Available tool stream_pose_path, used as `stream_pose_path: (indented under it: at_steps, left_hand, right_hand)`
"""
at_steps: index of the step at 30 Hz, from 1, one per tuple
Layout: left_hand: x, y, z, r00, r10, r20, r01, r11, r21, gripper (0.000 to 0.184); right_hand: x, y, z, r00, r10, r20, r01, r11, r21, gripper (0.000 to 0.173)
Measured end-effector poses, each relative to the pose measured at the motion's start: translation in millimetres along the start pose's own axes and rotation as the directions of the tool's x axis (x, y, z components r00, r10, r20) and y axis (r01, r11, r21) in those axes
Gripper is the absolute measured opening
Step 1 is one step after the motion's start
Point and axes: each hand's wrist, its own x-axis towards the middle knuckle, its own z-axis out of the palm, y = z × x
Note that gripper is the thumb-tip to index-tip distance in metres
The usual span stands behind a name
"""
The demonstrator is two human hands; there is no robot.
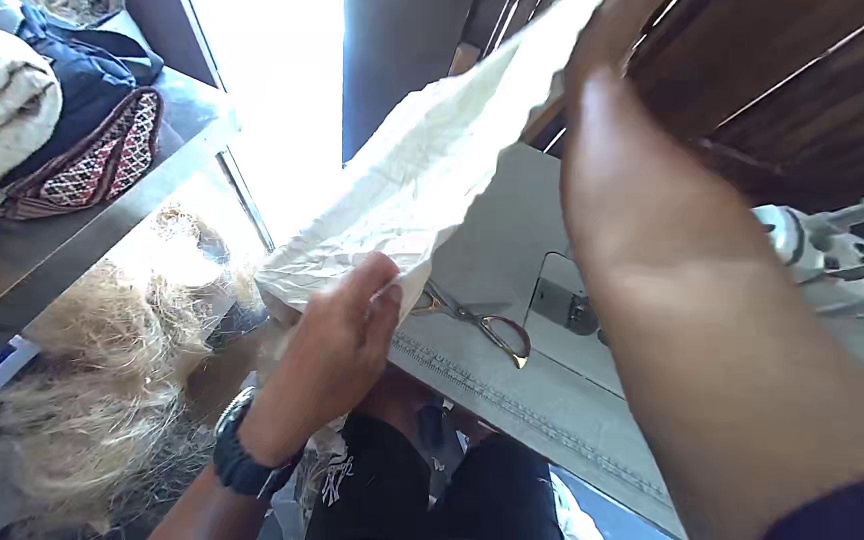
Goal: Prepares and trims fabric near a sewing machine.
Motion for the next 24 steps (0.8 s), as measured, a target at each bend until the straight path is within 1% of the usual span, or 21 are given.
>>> stream_pose_path:
  at_steps: [2, 3, 4, 5, 7, 9, 12, 14, 15, 16, 17, 18, 19, 20, 21, 22, 23, 24]
  left_hand:
    - [-0.3, -5.1, 13.1, 0.994, -0.008, 0.111, 0.001, 0.998, 0.064, 0.017]
    - [-3.2, -6.9, 15.9, 0.987, -0.019, 0.162, 0.005, 0.996, 0.085, 0.02]
    - [-7.0, -8.3, 17.5, 0.979, -0.031, 0.202, 0.011, 0.995, 0.102, 0.022]
    - [-10.8, -9.7, 18.8, 0.973, -0.033, 0.229, 0.008, 0.994, 0.111, 0.024]
    - [-16.8, -10.7, 20.9, 0.964, -0.018, 0.265, -0.012, 0.994, 0.108, 0.026]
    - [-18.9, -9.9, 26.2, 0.964, 0.011, 0.266, -0.043, 0.992, 0.115, 0.024]
    - [-16.6, -8.2, 38.7, 0.961, 0.024, 0.275, -0.07, 0.984, 0.161, 0.023]
    - [-14.5, -8.1, 50.2, 0.944, 0.012, 0.329, -0.072, 0.983, 0.17, 0.024]
    - [-14.6, -8.9, 57.2, 0.933, 0.01, 0.359, -0.073, 0.984, 0.162, 0.025]
    - [-15.5, -9.7, 63.9, 0.921, 0.007, 0.39, -0.069, 0.987, 0.145, 0.026]
    - [-16.5, -10.7, 69.5, 0.911, 0.004, 0.413, -0.062, 0.99, 0.128, 0.027]
    - [-17.3, -11.9, 73.3, 0.905, 0.007, 0.426, -0.06, 0.992, 0.112, 0.027]
    - [-17.7, -12.9, 74.8, 0.907, 0.017, 0.421, -0.061, 0.994, 0.092, 0.028]
    - [-18.2, -12.9, 73.9, 0.914, 0.035, 0.405, -0.067, 0.996, 0.066, 0.029]
    - [-19.1, -10.8, 70.2, 0.922, 0.05, 0.384, -0.072, 0.996, 0.043, 0.03]
    - [-20.2, -7.1, 64.2, 0.933, 0.068, 0.354, -0.082, 0.996, 0.027, 0.033]
    - [-21.6, -2.4, 56.6, 0.944, 0.085, 0.318, -0.094, 0.996, 0.012, 0.035]
    - [-23.2, 2.2, 47.5, 0.955, 0.104, 0.279, -0.106, 0.994, -0.007, 0.036]
  right_hand:
    - [-32.1, 37.1, 34.2, 0.973, 0.173, 0.152, -0.163, 0.984, -0.073, 0.046]
    - [-51.6, 47.4, 47.0, 0.935, 0.278, 0.222, -0.26, 0.96, -0.107, 0.046]
    - [-65.5, 57.2, 61.9, 0.896, 0.366, 0.252, -0.344, 0.93, -0.129, 0.048]
    - [-77.1, 65.6, 73.8, 0.881, 0.404, 0.248, -0.382, 0.914, -0.135, 0.046]
    - [-93.1, 76.7, 83.4, 0.901, 0.376, 0.215, -0.353, 0.925, -0.137, 0.042]
    - [-99.6, 79.4, 79.7, 0.908, 0.346, 0.235, -0.306, 0.933, -0.19, 0.041]
    - [-101.8, 79.2, 65.9, 0.875, 0.349, 0.337, -0.253, 0.921, -0.297, 0.042]
    - [-100.9, 75.4, 54.7, 0.839, 0.378, 0.391, -0.244, 0.904, -0.351, 0.043]
    - [-102.1, 70.1, 48.0, 0.835, 0.383, 0.395, -0.247, 0.903, -0.352, 0.044]
    - [-105.4, 63.9, 42.1, 0.85, 0.356, 0.388, -0.237, 0.917, -0.321, 0.046]
    - [-110.0, 57.5, 36.6, 0.881, 0.288, 0.375, -0.2, 0.945, -0.258, 0.048]
    - [-113.9, 52.2, 34.5, 0.917, 0.169, 0.362, -0.11, 0.978, -0.18, 0.052]
    - [-117.4, 48.3, 36.5, 0.933, -0.004, 0.359, 0.039, 0.995, -0.092, 0.053]
    - [-121.4, 44.8, 42.0, 0.908, -0.194, 0.372, 0.211, 0.977, -0.004, 0.052]
    - [-128.1, 40.5, 49.6, 0.844, -0.34, 0.415, 0.349, 0.935, 0.056, 0.051]
    - [-137.8, 33.9, 55.2, 0.767, -0.409, 0.495, 0.422, 0.902, 0.092, 0.052]
    - [-148.9, 26.3, 56.7, 0.697, -0.429, 0.574, 0.449, 0.886, 0.117, 0.051]
    - [-159.6, 20.8, 56.1, 0.655, -0.423, 0.626, 0.446, 0.885, 0.131, 0.05]
